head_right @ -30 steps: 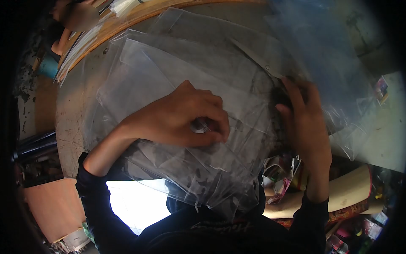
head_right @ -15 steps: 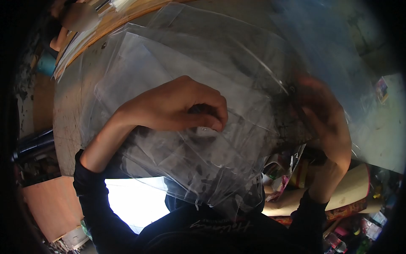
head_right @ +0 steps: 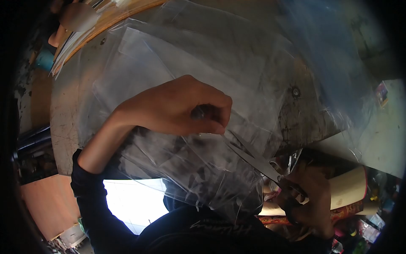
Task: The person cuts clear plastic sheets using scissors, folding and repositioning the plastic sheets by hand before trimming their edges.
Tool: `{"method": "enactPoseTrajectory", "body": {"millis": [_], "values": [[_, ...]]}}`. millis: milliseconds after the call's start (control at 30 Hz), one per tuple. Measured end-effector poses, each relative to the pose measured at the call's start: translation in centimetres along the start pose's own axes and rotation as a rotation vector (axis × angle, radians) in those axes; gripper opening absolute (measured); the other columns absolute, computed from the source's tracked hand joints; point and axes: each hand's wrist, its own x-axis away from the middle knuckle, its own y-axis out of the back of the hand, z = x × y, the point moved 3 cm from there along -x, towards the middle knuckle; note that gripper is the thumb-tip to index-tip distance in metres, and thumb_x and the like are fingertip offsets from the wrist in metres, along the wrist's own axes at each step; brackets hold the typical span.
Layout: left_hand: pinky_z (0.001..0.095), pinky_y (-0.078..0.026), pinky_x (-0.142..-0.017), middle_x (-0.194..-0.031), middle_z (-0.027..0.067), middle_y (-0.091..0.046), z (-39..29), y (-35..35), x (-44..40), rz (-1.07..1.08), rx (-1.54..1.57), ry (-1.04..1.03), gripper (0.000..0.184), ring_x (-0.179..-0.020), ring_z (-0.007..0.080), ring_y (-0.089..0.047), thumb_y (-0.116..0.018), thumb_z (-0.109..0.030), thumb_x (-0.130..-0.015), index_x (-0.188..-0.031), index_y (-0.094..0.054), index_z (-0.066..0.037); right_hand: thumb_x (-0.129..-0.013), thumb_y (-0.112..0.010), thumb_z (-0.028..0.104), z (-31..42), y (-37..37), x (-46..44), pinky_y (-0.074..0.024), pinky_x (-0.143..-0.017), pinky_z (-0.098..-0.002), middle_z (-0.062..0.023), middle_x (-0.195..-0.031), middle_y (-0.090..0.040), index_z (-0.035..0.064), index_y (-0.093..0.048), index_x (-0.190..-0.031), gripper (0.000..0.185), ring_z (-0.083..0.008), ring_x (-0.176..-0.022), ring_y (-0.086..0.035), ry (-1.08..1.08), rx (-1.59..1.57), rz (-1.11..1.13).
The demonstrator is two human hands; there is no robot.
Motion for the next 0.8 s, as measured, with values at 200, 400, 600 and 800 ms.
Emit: {"method": "enactPoseTrajectory", "body": {"millis": [200,400,600,800], "values": [[0.0264,-0.044,-0.054,-0.07,0.0032,-0.062,0.2,-0.1,0.0,-0.011,-0.023,0.004,0.01,-0.065,0.0122,-0.062,-0.063,-0.013,-0.083,-0.081,-0.059,-0.004,-0.059,-0.08,0.01,1.1,0.4,-0.6,-0.0401,-0.046,-0.0239,-0.0031,-0.073,-0.063,0.0045,-0.062,-0.092,0.037,-0.0122,-0.053,-0.056,0.021,0.099,0.001],[0.0265,-0.043,-0.053,-0.069,0.0038,-0.062,0.1,-0.1,-0.1,-0.045,-0.064,-0.068,0.011,-0.062,0.0125,-0.061,-0.062,-0.014,-0.084,-0.081,-0.059,-0.003,-0.054,-0.083,0.011,1.5,0.7,-0.6,-0.0425,-0.049,-0.0265,-0.0035,-0.068,-0.061,0.0055,-0.062,-0.09,0.042,-0.0148,-0.055,-0.058,-0.062,-0.019,-0.026],[0.0283,-0.043,-0.053,-0.068,0.0051,-0.062,0.0,-0.2,0.0,-0.023,-0.051,0.035,0.009,-0.061,0.0134,-0.061,-0.06,-0.011,-0.084,-0.081,-0.059,-0.002,-0.05,-0.084,0.01,1.6,0.8,-1.5,-0.0443,-0.051,-0.027,-0.0055,-0.067,-0.061,0.0048,-0.062,-0.086,0.043,-0.0161,-0.057,-0.059,0.072,0.042,0.03],[0.0293,-0.044,-0.054,-0.068,0.0064,-0.062,0.0,-0.3,0.1,-0.036,-0.024,0.026,0.008,-0.062,0.0147,-0.061,-0.058,-0.009,-0.084,-0.082,-0.058,-0.002,-0.056,-0.084,0.012,1.1,0.3,-1.2,-0.0461,-0.053,-0.0274,-0.0068,-0.068,-0.062,0.0037,-0.062,-0.085,0.038,-0.0163,-0.059,-0.062,0.015,-0.051,0.007]]}}
